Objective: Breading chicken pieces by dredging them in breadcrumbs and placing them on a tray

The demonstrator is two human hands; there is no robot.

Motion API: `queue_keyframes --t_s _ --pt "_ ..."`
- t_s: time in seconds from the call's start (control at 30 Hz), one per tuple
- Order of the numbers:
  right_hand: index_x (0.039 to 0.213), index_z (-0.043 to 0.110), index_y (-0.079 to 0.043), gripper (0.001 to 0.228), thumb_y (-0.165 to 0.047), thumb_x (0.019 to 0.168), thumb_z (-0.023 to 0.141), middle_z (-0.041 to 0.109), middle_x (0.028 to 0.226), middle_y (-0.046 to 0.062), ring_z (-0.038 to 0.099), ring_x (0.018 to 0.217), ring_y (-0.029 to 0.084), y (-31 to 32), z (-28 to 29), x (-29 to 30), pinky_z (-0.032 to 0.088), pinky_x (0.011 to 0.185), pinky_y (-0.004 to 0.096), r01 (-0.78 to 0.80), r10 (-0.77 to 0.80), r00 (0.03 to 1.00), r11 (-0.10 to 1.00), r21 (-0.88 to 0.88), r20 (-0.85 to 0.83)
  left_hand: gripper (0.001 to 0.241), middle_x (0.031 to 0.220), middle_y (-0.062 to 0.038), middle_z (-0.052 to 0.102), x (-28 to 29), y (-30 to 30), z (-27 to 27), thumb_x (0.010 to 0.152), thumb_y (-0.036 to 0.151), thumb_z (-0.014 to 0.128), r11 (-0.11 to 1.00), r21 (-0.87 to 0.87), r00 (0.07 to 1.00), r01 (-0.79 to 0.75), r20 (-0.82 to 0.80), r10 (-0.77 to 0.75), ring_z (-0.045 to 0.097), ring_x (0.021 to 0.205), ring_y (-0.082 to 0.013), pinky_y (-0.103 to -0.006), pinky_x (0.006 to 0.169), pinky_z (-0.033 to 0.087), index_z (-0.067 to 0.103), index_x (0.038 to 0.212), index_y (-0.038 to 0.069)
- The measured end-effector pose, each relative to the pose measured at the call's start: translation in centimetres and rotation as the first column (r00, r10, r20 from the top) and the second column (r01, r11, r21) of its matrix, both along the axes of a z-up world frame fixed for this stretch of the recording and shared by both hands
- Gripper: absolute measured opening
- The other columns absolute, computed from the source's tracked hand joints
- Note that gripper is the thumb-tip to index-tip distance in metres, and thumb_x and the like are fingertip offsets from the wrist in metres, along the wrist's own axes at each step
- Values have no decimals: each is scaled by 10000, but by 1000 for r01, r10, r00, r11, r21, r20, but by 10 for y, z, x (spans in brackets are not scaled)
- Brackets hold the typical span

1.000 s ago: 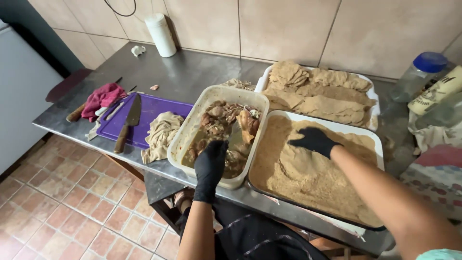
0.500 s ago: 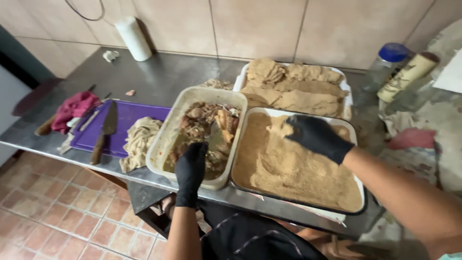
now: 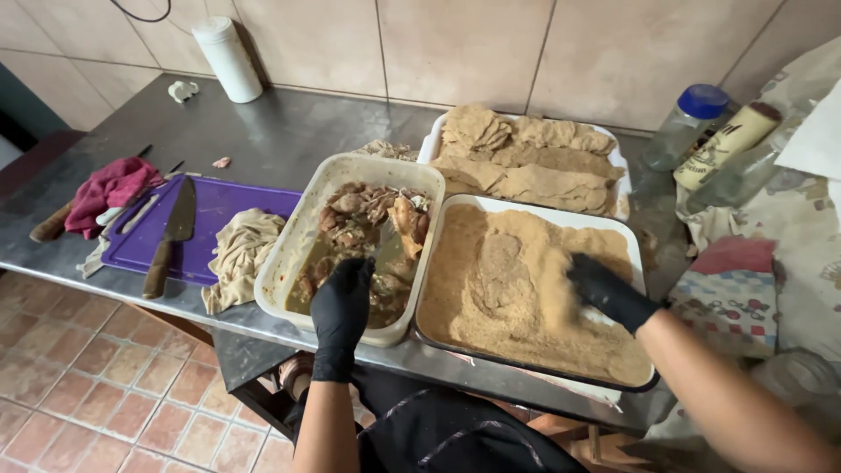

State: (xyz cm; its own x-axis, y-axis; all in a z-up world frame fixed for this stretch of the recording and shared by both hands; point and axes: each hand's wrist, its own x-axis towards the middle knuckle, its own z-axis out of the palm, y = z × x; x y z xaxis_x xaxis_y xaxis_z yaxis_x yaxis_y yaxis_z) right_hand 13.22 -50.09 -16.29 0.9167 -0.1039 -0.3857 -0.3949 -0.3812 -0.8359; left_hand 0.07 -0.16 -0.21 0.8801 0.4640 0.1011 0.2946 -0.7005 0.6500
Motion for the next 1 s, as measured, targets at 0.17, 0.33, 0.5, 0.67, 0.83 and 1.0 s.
queue_keyframes --t_s 0.17,0.33,0.5,0.67,0.83,1.0 --pt "1164 703 -104 346 -335 922 612 713 926 115 701 904 306 -42 -51 94 515 750 399 238 -187 930 963 -128 317 391 992 2 790 3 3 -2 922 693 609 1000 15 1000 -13 2 13 728 1042 -268 -424 921 589 750 1100 374" --pt "1508 507 -129 591 -424 1067 247 634 1320 39 637 1175 228 42 40 -2 465 860 188 177 -236 962 923 343 140 383 1023 -15 788 -4 -1 15 929 671 605 996 -83 999 20 -23 -22 717 1065 -286 -441 952 575 731 1130 371" --pt "1348 635 -130 463 -449 1023 554 639 1233 121 588 1086 268 140 69 31 467 875 359 35 -101 934 980 195 343 392 1024 -20 786 -1 0 12 933 676 599 996 -93 1000 15 -20 -17 712 1066 -298 -448 953 573 730 1131 364" --pt "1338 681 -250 356 -345 995 692 683 1317 -6 637 1247 203 178 61 53 559 1015 377 153 369 576 828 -540 729 388 979 -43 784 -4 -3 13 937 674 593 997 -73 1000 18 -2 -18 716 1024 -326 -467 924 582 735 1079 343" --pt "1299 661 -77 488 -402 936 629 677 1253 130 611 1262 351 191 94 15 455 1058 481 146 775 187 585 -797 603 419 961 -53 775 -5 -4 15 950 700 536 1000 -25 998 11 -65 -13 720 1013 -331 -476 910 589 720 1061 340" --pt "1348 638 -160 565 -552 947 569 632 1353 52 558 1337 280 197 88 22 427 1100 478 -24 807 454 434 -901 377 374 921 -44 759 -3 -4 8 933 678 586 999 52 999 -15 -48 18 732 964 -301 -435 863 603 726 1020 342"
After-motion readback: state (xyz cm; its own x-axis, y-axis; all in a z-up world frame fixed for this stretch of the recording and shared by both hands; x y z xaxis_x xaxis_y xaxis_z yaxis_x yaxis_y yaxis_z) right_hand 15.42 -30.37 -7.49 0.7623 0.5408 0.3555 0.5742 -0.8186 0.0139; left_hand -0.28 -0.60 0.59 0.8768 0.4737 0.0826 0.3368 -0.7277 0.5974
